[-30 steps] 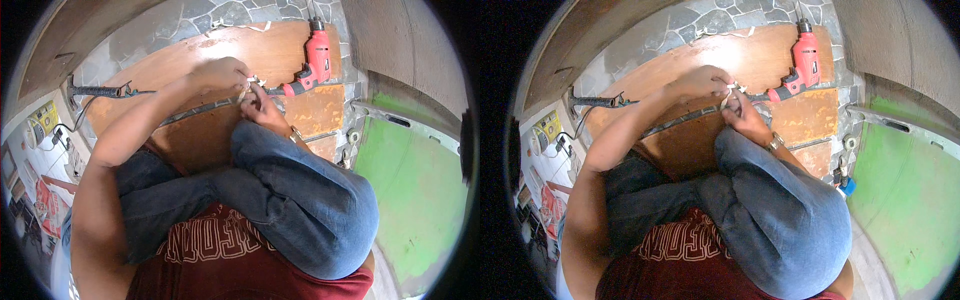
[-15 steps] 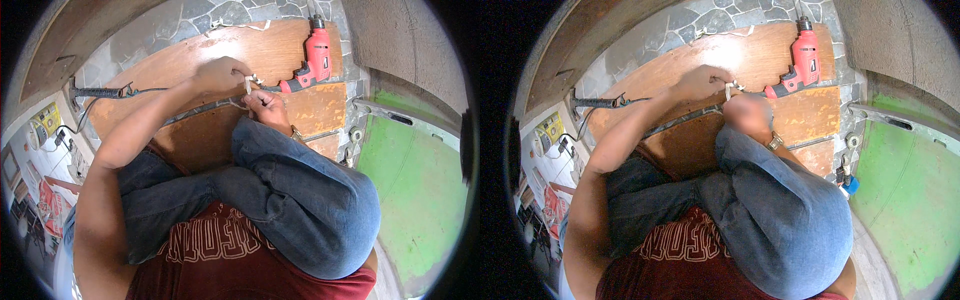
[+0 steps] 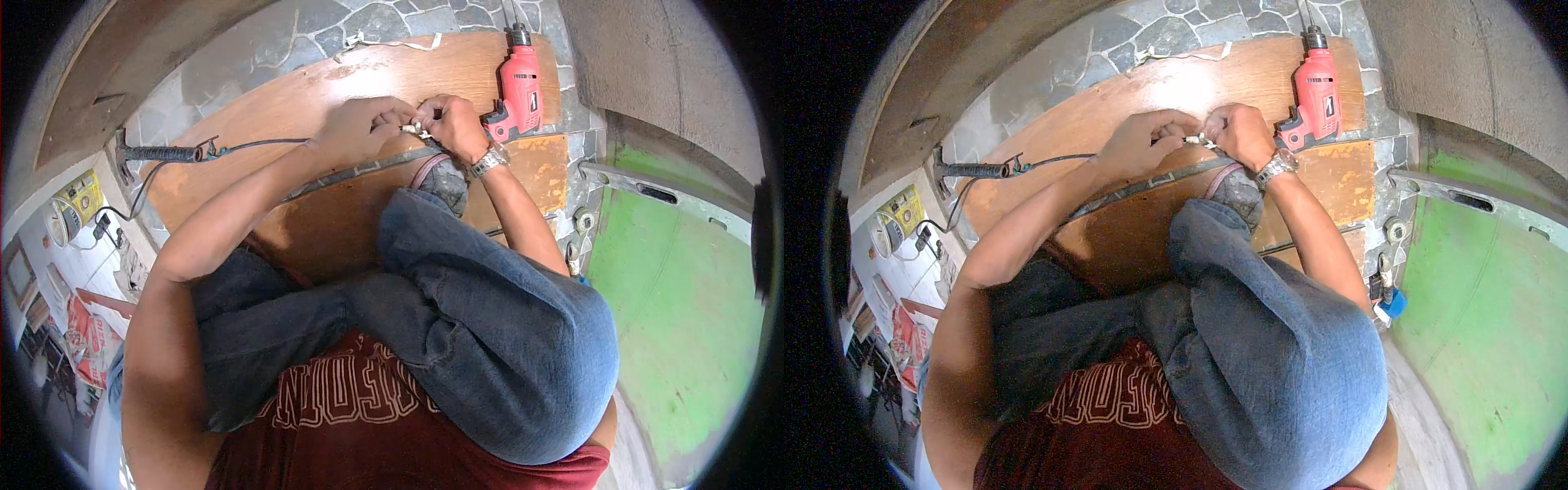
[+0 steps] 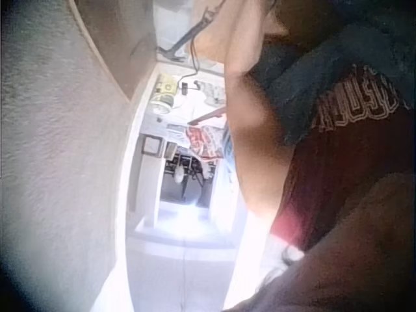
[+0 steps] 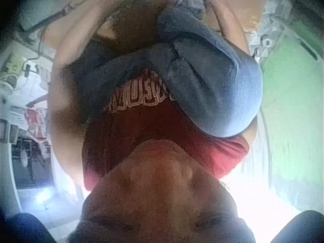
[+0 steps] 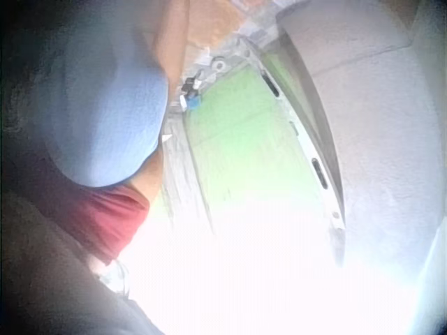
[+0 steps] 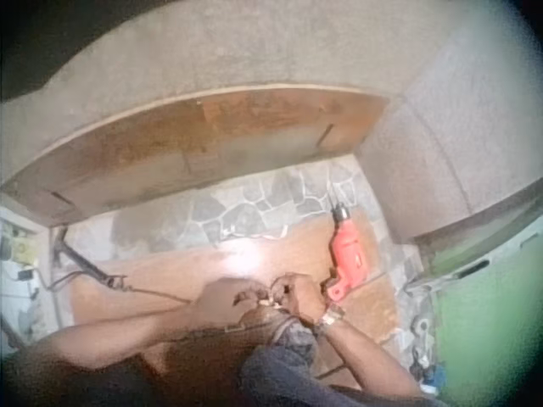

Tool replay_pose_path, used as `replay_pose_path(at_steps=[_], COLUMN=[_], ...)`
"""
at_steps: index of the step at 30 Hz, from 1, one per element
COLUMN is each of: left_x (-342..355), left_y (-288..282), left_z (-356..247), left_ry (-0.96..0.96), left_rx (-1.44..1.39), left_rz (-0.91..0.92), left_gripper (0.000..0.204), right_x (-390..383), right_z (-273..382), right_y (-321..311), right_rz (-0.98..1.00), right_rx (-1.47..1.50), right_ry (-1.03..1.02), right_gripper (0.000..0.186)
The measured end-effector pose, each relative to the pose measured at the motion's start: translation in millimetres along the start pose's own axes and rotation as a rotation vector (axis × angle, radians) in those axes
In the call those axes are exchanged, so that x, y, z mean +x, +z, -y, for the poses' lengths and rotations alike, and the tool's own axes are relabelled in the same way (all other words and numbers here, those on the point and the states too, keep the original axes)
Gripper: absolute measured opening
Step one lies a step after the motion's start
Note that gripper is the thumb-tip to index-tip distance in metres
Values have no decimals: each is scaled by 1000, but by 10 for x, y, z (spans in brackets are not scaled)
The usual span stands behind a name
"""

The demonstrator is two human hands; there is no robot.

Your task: The person uses a hammer to drive a nail into a wall, then uses a drill to make a hole in a wooden board, and finally prepares electrical wires by stripping them and twisting them together.

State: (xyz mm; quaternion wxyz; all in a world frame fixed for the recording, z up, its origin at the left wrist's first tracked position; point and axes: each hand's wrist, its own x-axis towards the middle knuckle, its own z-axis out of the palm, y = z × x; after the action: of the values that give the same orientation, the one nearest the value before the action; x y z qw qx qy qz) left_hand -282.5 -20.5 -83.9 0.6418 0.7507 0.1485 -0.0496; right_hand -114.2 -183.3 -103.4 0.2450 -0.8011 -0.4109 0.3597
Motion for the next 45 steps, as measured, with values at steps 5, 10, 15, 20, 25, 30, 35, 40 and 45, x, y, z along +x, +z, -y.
replay_pose_path(at_steps=[5,10,15,20,25,30,35,40,45], left_x=[52,75,222,221,171,165,213,238,209], left_y=[2,-61,9,-96,-71,63,-1,-30,49], left_z=[132,174,412,291,157,204,47,284,459], left_ry=[68,-28,139,-115,-215,-294,-396,-429,-98], left_rx=[234,217,128,-138,-293,-168,-275,-390,-144], left_rz=[45,101,105,331,259,124,192,227,153], left_gripper=[29,30,27,22,22,25,24,29,34], right_x=[-114,-733,-897,-687,-680,-708,-671,-639,-474], right_z=[-194,378,353,599,562,625,488,401,510], right_y=[-251,-439,395,540,534,536,432,397,66], right_rz=[-484,-17,17,-65,-85,-140,-134,-77,-238], right_rx=[177,676,613,1001,843,650,805,677,40], right_ry=[49,281,189,411,363,207,271,260,-56], right_gripper=[18,26,37,28,32,31,32,35,32])
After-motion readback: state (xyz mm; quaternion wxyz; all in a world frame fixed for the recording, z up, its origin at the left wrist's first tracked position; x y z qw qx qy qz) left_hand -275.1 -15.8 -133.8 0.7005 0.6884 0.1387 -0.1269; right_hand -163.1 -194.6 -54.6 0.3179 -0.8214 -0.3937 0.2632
